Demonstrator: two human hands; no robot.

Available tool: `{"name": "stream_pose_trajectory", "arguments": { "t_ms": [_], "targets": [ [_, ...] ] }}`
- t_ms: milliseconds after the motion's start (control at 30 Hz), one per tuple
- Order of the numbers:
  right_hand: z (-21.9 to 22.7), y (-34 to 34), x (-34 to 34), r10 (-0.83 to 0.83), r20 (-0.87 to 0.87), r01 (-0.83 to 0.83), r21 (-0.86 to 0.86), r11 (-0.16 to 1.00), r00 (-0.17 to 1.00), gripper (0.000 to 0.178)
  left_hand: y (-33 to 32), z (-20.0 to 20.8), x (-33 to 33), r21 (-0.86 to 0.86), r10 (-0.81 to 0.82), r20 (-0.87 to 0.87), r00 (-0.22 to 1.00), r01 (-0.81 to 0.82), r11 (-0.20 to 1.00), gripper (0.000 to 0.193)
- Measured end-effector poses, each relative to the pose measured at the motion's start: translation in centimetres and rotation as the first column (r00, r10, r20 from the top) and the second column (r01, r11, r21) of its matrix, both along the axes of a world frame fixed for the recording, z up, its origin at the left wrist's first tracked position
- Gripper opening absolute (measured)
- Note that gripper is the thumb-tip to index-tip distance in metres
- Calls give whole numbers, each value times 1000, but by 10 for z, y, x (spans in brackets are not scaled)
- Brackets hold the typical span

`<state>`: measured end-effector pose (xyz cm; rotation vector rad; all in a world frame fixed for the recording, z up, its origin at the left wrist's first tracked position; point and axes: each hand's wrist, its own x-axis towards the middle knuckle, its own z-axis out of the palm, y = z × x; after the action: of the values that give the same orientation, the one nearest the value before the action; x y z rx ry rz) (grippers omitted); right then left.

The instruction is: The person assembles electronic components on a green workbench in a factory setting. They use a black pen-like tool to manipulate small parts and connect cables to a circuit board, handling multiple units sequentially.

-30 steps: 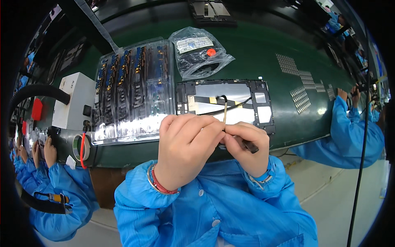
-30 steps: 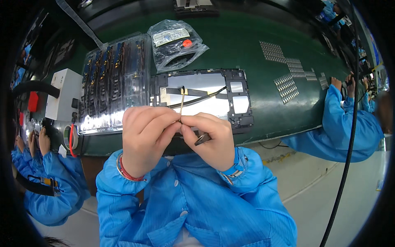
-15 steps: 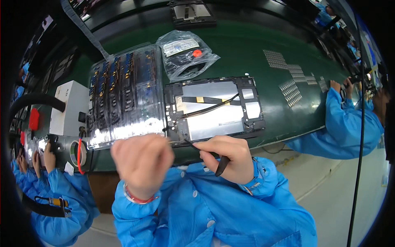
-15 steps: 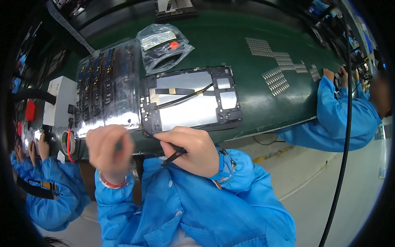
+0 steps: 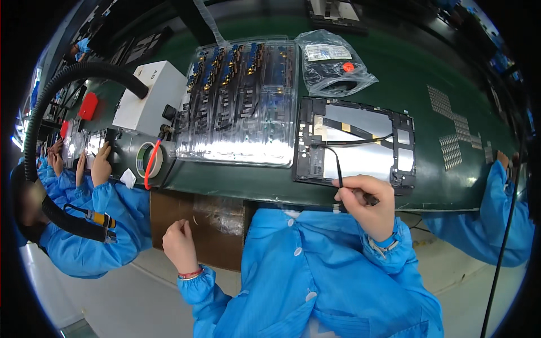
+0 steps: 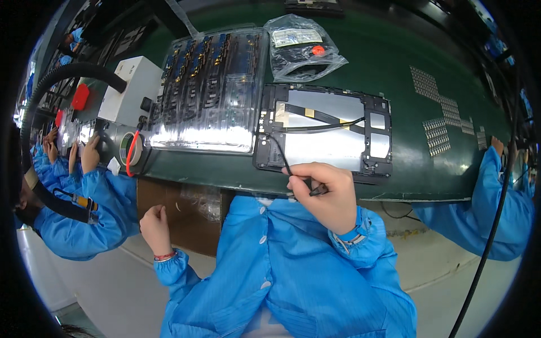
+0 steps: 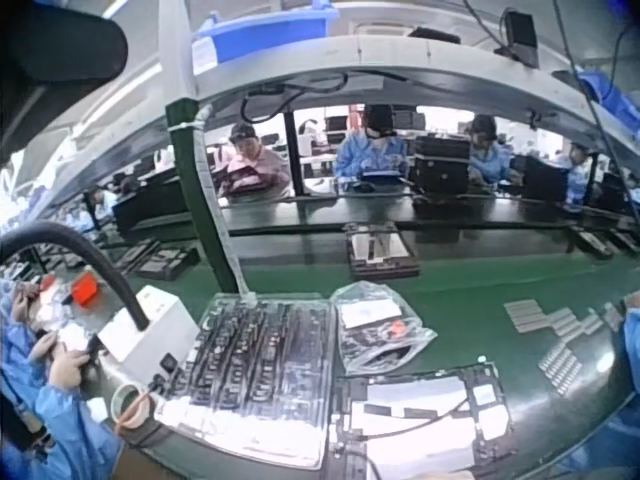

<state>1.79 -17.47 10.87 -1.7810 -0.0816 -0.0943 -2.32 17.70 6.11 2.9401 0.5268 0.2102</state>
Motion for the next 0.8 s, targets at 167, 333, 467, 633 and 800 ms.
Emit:
{"name": "stream_pose_trajectory", "arguments": {
  "t_ms": [167,333,467,633,800],
  "targets": [
    [-4,1,-1,98,58,-103,79,992,993,16,-68,51,30,-578,-206,308,929,355,735,12],
    [7,-2,-5,143,-50,-135,140,981,988,17,-155,75,80,-622,-464,555,691,714,321,36],
    [7,-8,-9,112,-50,-106,99,989,992,19,-189,70,98,-470,-459,690,560,828,304,28],
    [13,-13,-3,-33,95,26,78,997,995,23,-198,70,103,-331,-494,744,451,890,313,22],
    [16,1,17,-120,334,143,-43,989,935,26,-203,76,95,-435,-488,724,488,871,226,24]
  ]
}}
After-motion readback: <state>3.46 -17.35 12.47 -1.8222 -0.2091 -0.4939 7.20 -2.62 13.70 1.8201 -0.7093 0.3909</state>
